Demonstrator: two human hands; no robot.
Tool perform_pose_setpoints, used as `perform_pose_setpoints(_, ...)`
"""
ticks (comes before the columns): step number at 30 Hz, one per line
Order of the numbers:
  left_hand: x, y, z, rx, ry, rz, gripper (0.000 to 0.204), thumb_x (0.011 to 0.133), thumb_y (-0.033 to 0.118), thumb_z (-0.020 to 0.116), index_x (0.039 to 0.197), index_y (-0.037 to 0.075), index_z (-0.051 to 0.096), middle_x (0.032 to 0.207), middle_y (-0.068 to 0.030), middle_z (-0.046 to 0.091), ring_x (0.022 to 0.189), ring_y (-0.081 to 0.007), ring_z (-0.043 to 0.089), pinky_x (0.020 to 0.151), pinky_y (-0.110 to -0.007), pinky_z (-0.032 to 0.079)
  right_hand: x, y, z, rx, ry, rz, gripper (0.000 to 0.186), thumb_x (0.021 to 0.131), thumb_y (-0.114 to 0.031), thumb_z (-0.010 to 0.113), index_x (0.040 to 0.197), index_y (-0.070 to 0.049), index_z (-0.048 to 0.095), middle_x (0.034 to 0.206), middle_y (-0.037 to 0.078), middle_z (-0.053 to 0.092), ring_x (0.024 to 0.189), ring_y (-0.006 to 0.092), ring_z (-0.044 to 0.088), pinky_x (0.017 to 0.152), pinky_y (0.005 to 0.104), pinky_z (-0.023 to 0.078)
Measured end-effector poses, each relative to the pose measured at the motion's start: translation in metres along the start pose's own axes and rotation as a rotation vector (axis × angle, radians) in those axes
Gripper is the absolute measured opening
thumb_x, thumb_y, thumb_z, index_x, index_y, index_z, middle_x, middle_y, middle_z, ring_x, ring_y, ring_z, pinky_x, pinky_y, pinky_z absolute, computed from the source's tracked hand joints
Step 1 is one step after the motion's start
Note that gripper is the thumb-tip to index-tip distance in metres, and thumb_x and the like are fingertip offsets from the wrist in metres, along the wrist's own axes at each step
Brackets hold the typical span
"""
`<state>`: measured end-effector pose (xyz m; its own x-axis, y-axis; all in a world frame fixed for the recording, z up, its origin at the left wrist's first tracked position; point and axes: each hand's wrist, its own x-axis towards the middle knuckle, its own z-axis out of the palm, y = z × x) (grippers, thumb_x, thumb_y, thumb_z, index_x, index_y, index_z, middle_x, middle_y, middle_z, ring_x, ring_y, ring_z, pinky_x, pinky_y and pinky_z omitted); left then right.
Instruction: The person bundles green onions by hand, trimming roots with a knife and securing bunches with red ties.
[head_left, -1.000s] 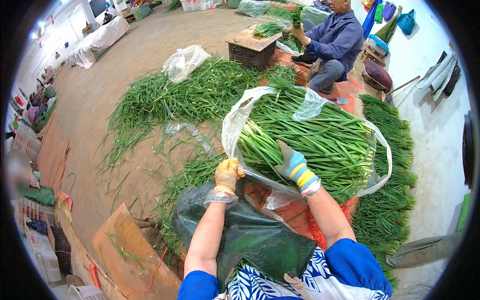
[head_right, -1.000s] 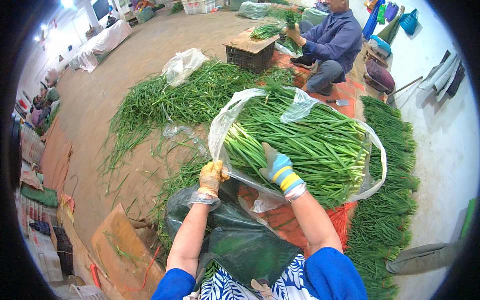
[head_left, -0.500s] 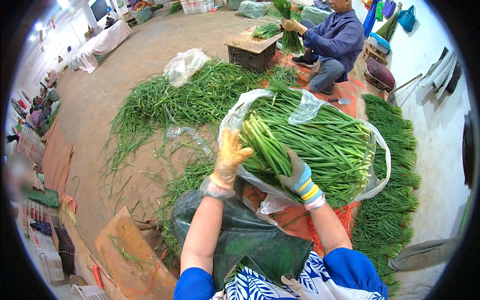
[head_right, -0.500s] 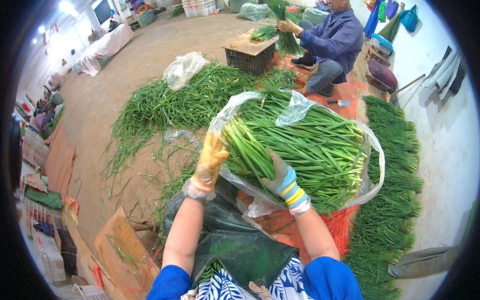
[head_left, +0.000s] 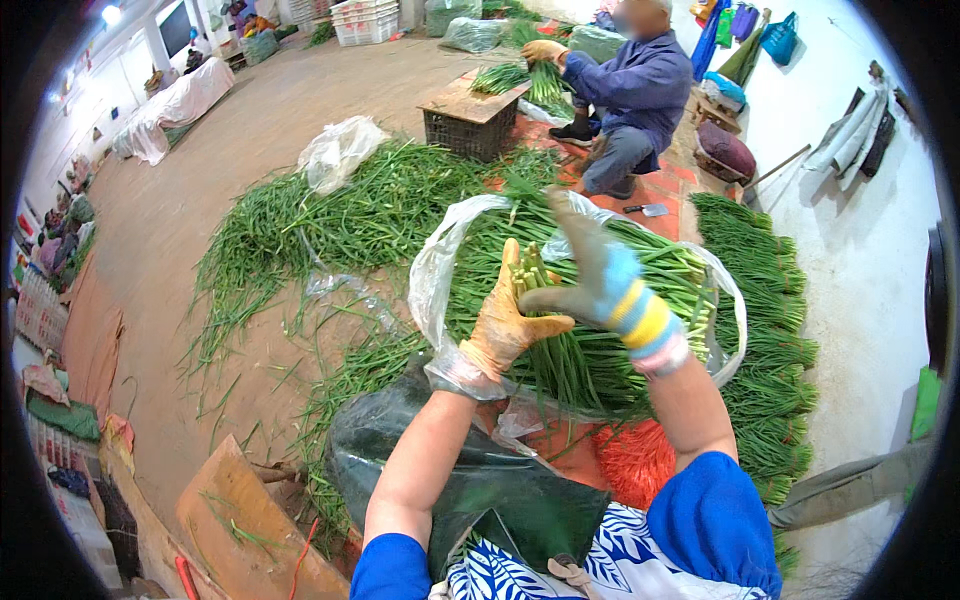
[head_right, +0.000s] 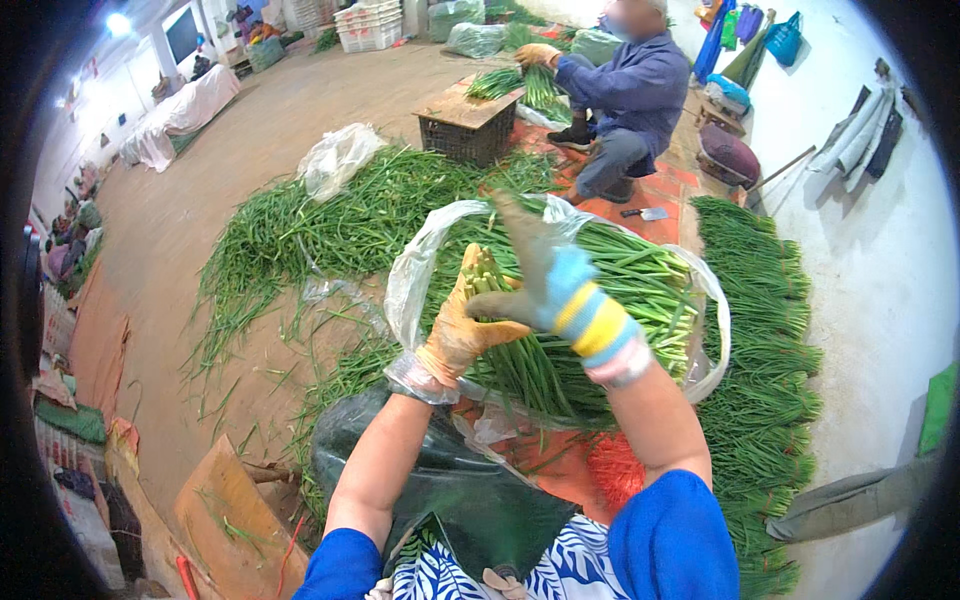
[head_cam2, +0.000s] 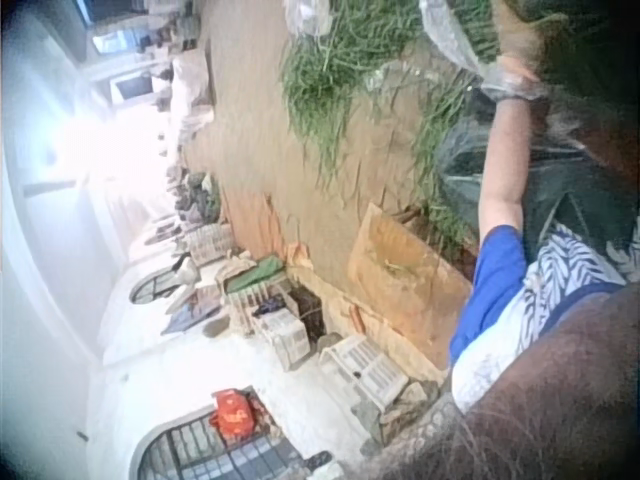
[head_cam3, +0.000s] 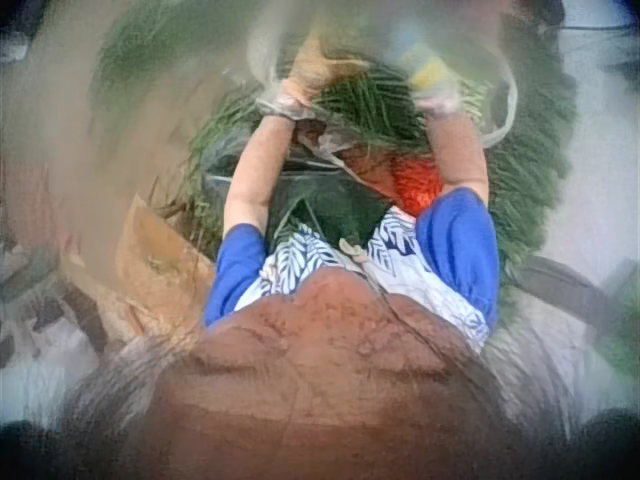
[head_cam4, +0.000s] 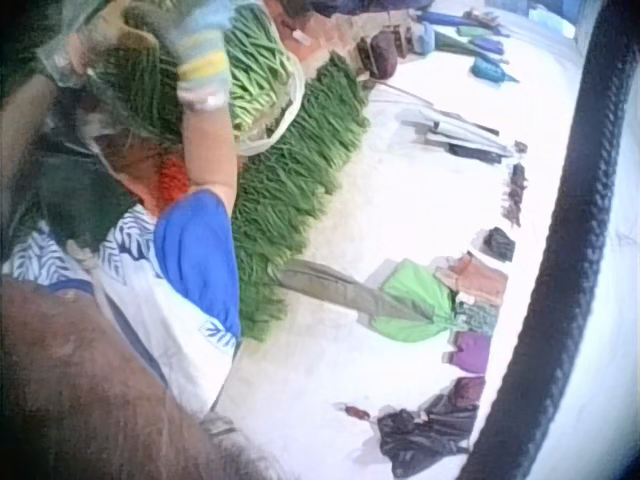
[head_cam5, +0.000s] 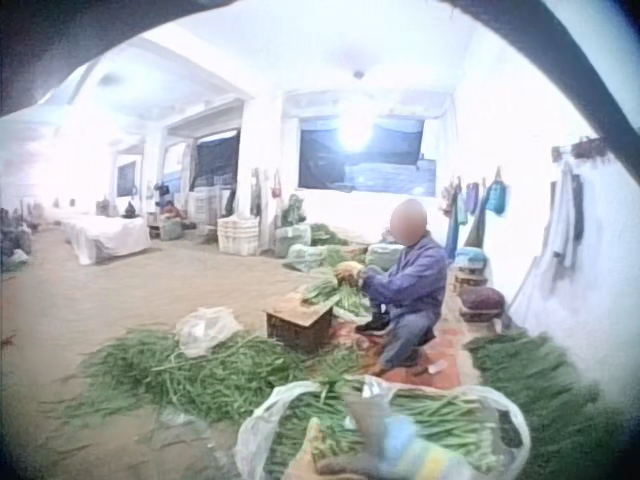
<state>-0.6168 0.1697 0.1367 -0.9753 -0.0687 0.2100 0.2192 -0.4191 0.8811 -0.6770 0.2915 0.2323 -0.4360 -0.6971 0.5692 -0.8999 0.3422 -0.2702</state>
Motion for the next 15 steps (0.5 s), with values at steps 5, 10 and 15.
perform_pose_setpoints(5, -0.007, -0.017, 0.010, -0.032, -0.024, 0.129, 0.085, 0.060, 0.000, 0.077, 0.131, 0.004, 0.030, 0.121, -0.0063, 0.048, 0.112, -0.0195, 0.047, 0.097, -0.033, 0.038, -0.002, 0.015, 0.060, 0.552, 0.043, 0.222, 0.051, 0.072, -0.008, 0.068, 0.119, 0.000, 0.049, 0.098, 0.004, 0.056, 0.082, 0.0083, 0.054, 0.075, 0.0233, 0.046)
perform_pose_setpoints(10, -0.014, 0.021, 0.028, -0.109, -0.011, 0.140, 0.088, 0.058, 0.000, 0.080, 0.132, 0.006, 0.032, 0.128, -0.0067, 0.044, 0.117, -0.0207, 0.043, 0.100, -0.035, 0.035, 0.033, -0.038, 0.012, 0.699, 0.204, -0.026, 0.043, 0.074, -0.002, 0.065, 0.115, 0.000, 0.051, 0.091, 0.002, 0.056, 0.080, 0.0073, 0.053, 0.072, 0.0211, 0.045)
perform_pose_setpoints(15, 0.021, 0.128, 0.070, 0.406, 0.004, 0.602, 0.057, 0.064, 0.008, 0.077, 0.114, 0.005, 0.051, 0.104, -0.0100, 0.061, 0.095, -0.0196, 0.059, 0.084, -0.031, 0.046, 0.076, -0.072, -0.092, 0.866, 0.269, -0.435, 0.050, 0.074, -0.003, 0.069, 0.118, 0.003, 0.046, 0.099, 0.009, 0.057, 0.088, 0.0131, 0.057, 0.077, 0.0247, 0.050)
